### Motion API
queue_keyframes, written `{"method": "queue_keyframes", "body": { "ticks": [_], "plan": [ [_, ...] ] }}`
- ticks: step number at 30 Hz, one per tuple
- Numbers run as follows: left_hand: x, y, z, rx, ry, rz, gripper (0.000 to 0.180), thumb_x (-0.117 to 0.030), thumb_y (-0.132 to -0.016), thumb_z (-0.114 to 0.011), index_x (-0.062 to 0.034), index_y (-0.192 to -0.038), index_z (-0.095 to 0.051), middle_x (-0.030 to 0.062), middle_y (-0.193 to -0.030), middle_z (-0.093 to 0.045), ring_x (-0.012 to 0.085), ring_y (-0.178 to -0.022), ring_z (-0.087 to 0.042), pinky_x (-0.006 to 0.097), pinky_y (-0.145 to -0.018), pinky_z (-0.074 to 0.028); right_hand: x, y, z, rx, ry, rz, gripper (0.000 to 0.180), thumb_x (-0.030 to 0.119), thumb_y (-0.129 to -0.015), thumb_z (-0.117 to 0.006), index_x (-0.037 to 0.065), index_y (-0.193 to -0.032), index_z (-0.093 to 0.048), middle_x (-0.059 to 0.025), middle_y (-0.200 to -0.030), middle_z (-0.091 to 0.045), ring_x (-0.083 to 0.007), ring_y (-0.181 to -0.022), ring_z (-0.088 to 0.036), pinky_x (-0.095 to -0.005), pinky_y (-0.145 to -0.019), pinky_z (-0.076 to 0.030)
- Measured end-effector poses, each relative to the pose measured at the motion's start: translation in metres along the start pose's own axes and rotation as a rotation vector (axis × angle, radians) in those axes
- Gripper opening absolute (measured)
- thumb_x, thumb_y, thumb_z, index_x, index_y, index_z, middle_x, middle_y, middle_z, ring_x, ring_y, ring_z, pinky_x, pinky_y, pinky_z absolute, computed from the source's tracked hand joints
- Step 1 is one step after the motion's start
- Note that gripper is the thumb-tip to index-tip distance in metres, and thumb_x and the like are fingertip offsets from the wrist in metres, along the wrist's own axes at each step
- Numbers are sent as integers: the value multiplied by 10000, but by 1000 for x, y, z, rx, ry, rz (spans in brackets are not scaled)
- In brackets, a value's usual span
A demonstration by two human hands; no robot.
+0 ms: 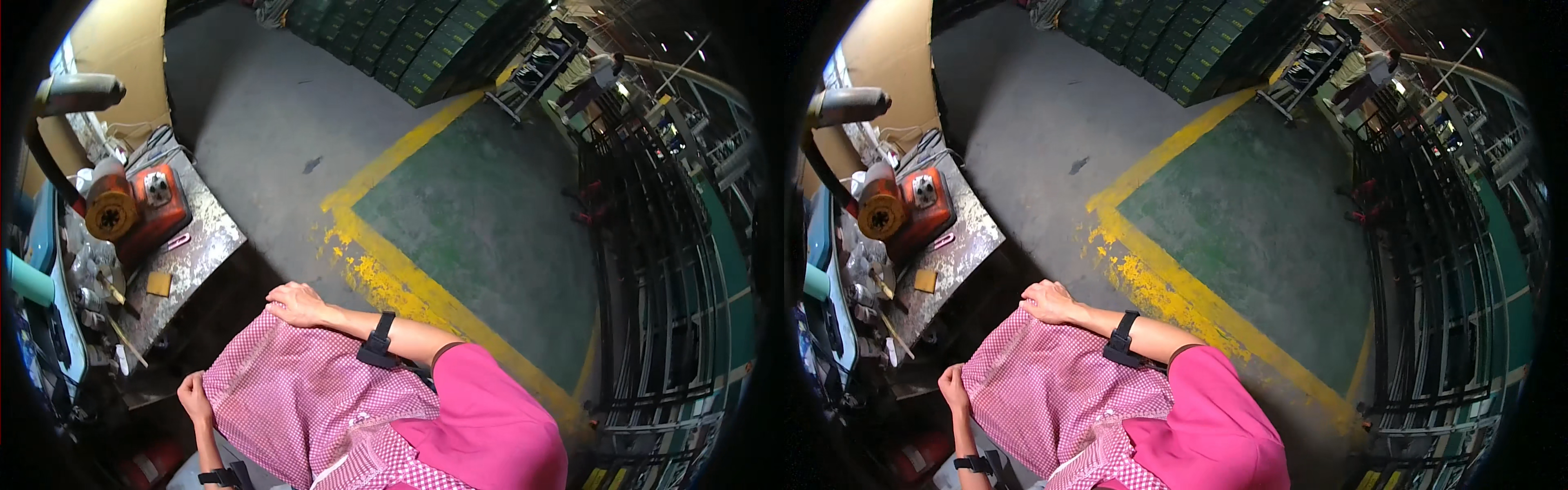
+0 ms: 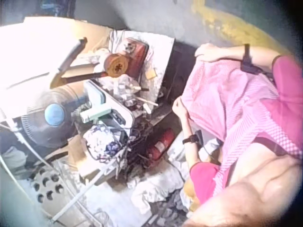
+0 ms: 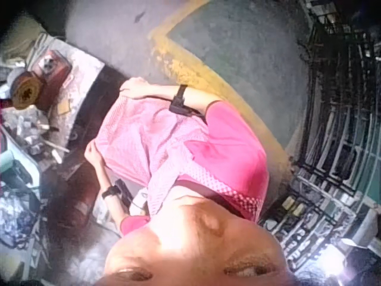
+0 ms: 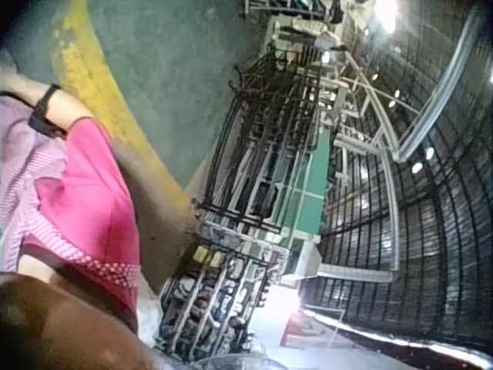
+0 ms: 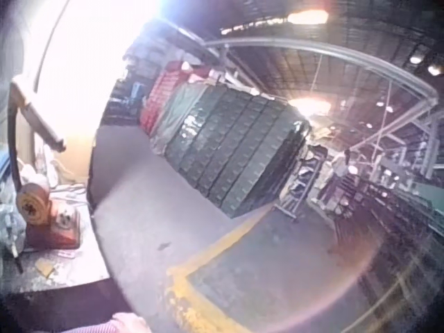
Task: The person puts on a pink checkered apron, fastens the waist strap, and smooths the fabric over their lap. They then repeatedly fold and adjust the edges of the apron while seated.
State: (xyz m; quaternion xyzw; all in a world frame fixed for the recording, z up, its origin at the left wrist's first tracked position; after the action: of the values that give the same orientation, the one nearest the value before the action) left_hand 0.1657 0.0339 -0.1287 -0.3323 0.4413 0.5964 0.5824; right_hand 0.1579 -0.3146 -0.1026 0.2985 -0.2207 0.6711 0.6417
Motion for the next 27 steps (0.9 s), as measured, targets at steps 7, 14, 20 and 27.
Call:
{"method": "queue_keyframes", "body": {
  "ticks": [7, 14, 20, 27],
  "plan": [
    [1, -3, 3, -1, 34, 3, 219, -93, -877, -528, 64, -841, -677, 62, -764, -666, 114, -711, -581, 258, -680, -460, -1, -8, 1, 55, -101, -68, 438, 416, -905, -464, 65, -1093, -646, -108, -1176, -608, -308, -1126, -530, -441, -971, -408],
    [-1, -2, 2, -22, 45, 16, 210, -77, -871, -533, 69, -827, -677, 56, -736, -658, 101, -684, -570, 244, -644, -454, -1, 1, 10, -33, 19, 15, 525, 433, -937, -410, 52, -1287, -504, -157, -1418, -397, -321, -1318, -342, -454, -1098, -227],
    [2, 0, 3, -19, 59, 6, 216, -87, -869, -535, 72, -825, -673, 60, -737, -658, 103, -679, -568, 248, -650, -456, -7, 22, 8, 25, -21, -54, 572, 453, -931, -413, 98, -1379, -383, -158, -1467, -295, -326, -1346, -290, -460, -1104, -226],
    [7, -4, 1, -12, 93, 32, 222, -96, -868, -534, 77, -834, -669, 70, -748, -661, 121, -686, -576, 259, -665, -465, -6, 24, 0, 28, -103, -71, 548, 445, -897, -476, 123, -1338, -429, -128, -1387, -394, -329, -1284, -366, -457, -1052, -340]
  ]
}}
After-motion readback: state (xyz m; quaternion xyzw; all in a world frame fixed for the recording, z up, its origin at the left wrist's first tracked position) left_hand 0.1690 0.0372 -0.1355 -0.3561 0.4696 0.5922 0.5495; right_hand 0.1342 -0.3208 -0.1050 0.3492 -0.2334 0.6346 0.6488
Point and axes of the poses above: each hand's wrist, its own y-axis away from the middle knuckle, its own z-axis out of the back of the hand, x = y × z, the point moved 8 cm from there along -y, towards the middle knuckle
